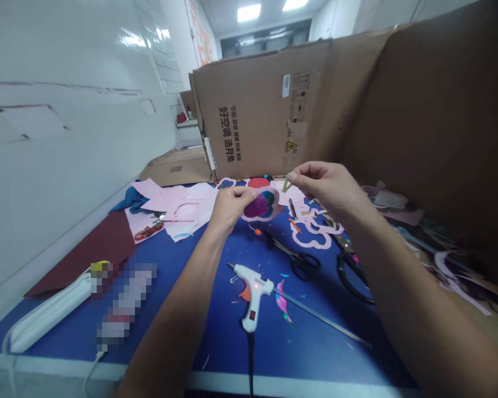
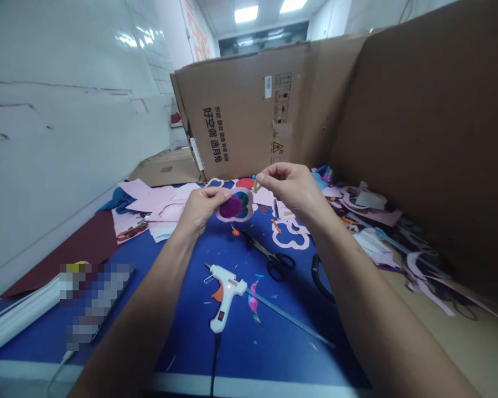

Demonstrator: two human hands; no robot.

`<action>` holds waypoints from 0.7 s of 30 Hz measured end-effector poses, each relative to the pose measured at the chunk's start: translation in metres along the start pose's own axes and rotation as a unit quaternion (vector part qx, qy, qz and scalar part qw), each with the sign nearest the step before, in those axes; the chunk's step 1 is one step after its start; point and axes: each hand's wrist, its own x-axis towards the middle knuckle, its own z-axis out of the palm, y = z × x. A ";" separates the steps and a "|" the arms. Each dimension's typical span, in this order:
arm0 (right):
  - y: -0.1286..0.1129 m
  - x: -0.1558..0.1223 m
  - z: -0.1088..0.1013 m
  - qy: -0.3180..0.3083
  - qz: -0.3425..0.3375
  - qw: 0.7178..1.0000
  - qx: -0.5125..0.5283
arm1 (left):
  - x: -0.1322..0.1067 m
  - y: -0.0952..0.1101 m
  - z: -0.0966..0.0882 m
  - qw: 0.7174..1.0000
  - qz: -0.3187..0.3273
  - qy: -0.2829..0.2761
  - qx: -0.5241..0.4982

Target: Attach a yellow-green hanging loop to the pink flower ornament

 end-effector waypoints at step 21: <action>-0.004 -0.012 0.005 -0.033 -0.022 0.999 -0.031 | -0.059 -0.086 -0.048 0.907 0.089 -0.143 0.386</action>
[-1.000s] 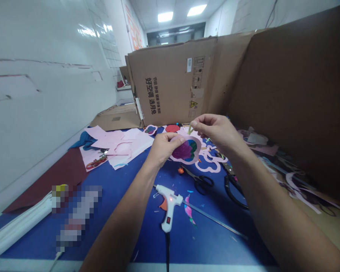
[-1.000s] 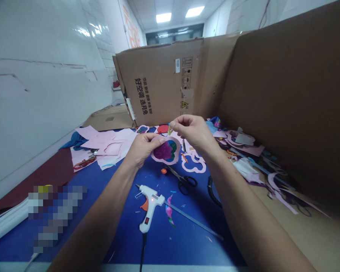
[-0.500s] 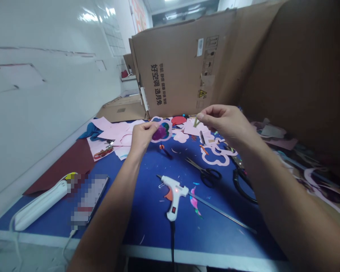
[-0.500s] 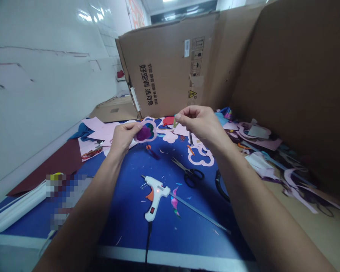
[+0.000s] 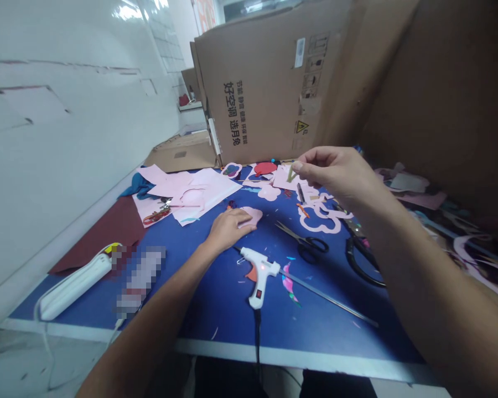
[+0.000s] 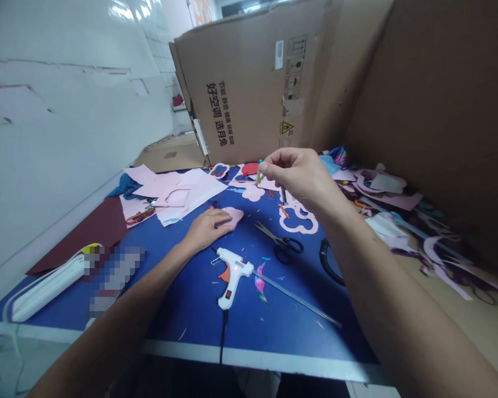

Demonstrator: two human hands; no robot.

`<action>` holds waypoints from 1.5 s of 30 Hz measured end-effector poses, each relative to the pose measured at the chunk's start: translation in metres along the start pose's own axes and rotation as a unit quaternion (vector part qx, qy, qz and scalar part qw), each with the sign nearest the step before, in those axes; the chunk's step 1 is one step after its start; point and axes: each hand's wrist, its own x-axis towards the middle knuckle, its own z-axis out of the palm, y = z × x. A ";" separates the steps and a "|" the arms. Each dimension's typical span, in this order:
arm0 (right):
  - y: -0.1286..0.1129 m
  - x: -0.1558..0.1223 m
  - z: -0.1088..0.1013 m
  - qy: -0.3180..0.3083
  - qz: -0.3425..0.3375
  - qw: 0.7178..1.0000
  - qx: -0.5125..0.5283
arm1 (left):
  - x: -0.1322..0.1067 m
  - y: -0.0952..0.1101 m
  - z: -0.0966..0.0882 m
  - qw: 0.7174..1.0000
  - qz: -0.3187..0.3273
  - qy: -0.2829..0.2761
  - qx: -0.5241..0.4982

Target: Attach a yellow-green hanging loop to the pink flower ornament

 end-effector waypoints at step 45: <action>0.045 -0.066 0.050 -0.018 0.071 0.996 0.047 | -0.009 0.089 -0.029 0.830 -0.235 0.089 -0.499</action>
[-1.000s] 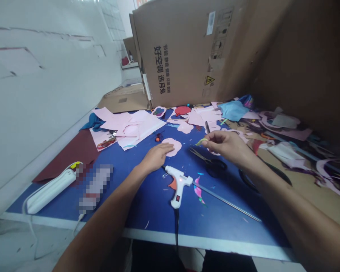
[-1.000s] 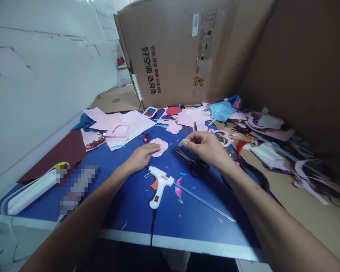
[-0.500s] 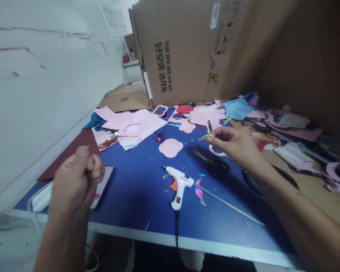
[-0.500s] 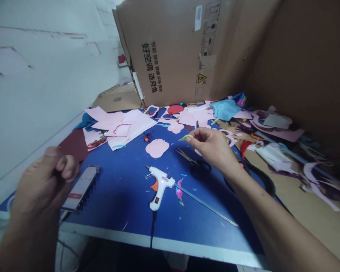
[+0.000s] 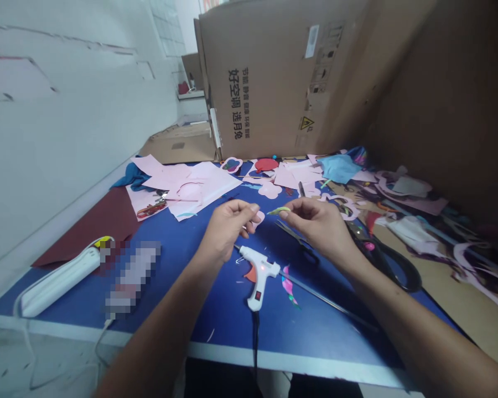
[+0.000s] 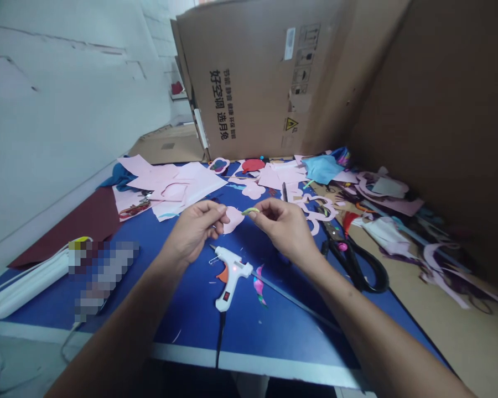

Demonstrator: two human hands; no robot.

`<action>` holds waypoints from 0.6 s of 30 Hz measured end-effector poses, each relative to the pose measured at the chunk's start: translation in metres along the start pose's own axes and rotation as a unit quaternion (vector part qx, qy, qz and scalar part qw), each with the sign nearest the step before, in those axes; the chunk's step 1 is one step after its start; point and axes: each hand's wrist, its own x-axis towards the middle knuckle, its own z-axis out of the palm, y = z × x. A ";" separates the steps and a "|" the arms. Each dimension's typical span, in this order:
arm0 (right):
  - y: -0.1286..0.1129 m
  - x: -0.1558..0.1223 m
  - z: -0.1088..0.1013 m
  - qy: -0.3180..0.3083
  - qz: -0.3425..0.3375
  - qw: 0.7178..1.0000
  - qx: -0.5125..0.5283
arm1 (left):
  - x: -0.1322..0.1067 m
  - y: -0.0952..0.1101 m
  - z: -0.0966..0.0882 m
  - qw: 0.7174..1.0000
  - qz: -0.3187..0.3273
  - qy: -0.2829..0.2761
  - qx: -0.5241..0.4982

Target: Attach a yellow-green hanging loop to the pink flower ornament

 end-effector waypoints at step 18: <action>0.008 -0.008 0.024 -0.065 0.137 0.975 0.162 | -0.008 -0.025 0.019 0.995 -0.013 0.039 -0.087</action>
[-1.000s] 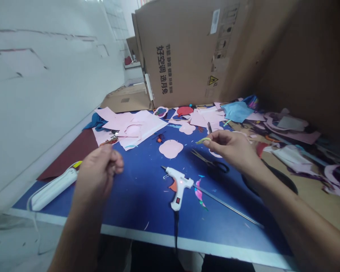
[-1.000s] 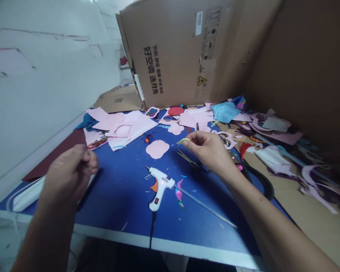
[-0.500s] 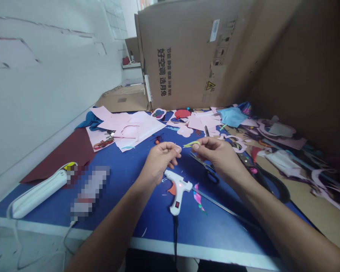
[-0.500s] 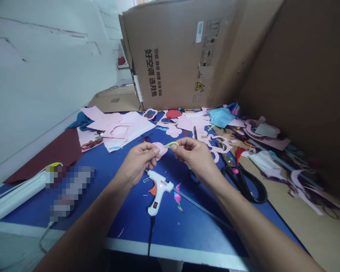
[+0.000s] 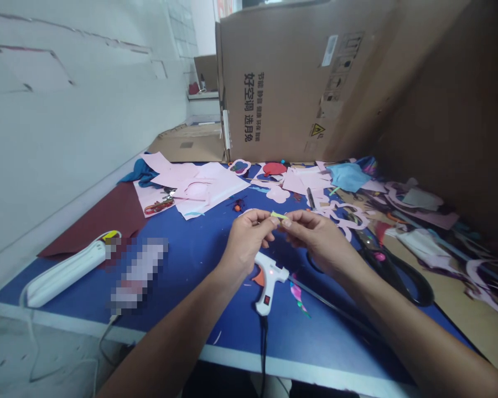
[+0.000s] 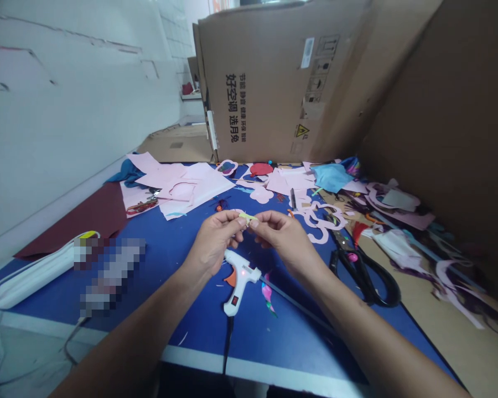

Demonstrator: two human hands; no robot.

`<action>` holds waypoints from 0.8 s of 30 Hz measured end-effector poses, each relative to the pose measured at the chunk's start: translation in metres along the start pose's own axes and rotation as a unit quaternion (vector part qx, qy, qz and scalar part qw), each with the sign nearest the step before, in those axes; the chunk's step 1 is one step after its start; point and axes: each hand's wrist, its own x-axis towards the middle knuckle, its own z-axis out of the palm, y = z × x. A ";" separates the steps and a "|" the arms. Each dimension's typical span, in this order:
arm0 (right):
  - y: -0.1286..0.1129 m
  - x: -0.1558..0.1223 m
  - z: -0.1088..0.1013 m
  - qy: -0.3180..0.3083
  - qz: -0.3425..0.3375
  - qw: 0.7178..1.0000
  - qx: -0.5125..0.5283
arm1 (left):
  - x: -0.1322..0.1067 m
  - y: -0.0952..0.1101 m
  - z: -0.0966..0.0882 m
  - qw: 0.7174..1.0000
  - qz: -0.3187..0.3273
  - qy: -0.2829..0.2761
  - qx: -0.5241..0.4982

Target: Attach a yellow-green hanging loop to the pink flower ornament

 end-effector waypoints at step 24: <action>0.033 -0.100 0.060 0.040 -0.030 0.776 -0.629 | 0.042 0.030 -0.068 0.981 0.038 0.160 -0.105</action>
